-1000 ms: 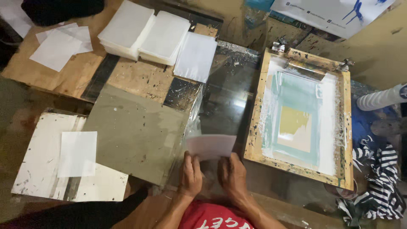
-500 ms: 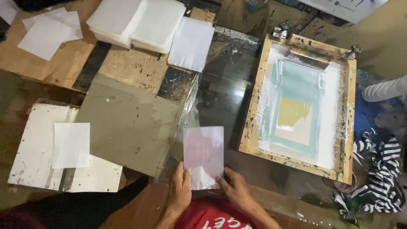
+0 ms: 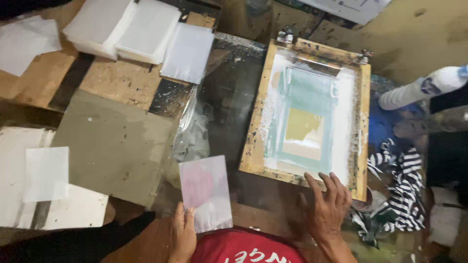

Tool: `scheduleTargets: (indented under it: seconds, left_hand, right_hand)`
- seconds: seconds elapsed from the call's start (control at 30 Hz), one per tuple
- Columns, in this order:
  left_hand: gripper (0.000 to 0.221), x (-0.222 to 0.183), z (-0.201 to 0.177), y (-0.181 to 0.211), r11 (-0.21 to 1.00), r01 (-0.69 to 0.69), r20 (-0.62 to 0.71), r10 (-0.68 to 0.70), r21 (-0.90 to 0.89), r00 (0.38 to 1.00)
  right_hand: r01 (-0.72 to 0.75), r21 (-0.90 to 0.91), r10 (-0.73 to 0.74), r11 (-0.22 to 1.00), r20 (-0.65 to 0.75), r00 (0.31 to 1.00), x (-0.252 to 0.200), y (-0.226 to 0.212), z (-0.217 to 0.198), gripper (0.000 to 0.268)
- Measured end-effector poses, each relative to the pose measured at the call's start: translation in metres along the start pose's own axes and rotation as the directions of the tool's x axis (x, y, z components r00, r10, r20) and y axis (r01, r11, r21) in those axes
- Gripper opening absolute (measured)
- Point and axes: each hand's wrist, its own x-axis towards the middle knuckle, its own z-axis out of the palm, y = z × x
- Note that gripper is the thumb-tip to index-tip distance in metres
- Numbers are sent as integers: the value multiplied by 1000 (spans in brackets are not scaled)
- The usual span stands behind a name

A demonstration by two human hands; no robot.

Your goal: The person applies ink through a screen with a squeegee onto paper, lifts the screen to position a new sheet, and repeats the process for multiple sheets.

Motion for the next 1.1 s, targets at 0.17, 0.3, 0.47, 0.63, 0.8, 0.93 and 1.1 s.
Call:
scheduleTargets:
  seconds: [0.17,0.3,0.47,0.63,0.8,0.93,1.1]
  left_hand:
    - [28,-23,-7,38,995,95,-3,-95,16,995]
    - [43,-16,25,-7,995,95,-115,-95,-9,989]
    - [53,-25,33,84,986,65,-31,-61,154,998]
    - [46,7,89,165,996,-88,229,83,11,970]
    - [36,53,150,253,913,-406,280,382,32,881]
    - [22,50,149,317,899,-437,286,429,-38,857]
    - [34,69,182,331,857,-512,280,479,54,832]
  right_hand:
    - [50,-37,-51,998,-16,999,11,43,19,79]
    - [128,3,-127,992,-89,988,30,57,7,78]
    - [107,45,-102,993,-102,990,84,81,-59,73]
    - [141,153,-128,978,-93,987,166,107,-119,92]
    - [205,244,-185,948,-103,977,218,119,-155,83]
    - [189,272,-175,944,-75,982,234,125,-165,86]
    - [207,288,-196,935,-65,978,241,134,-165,92]
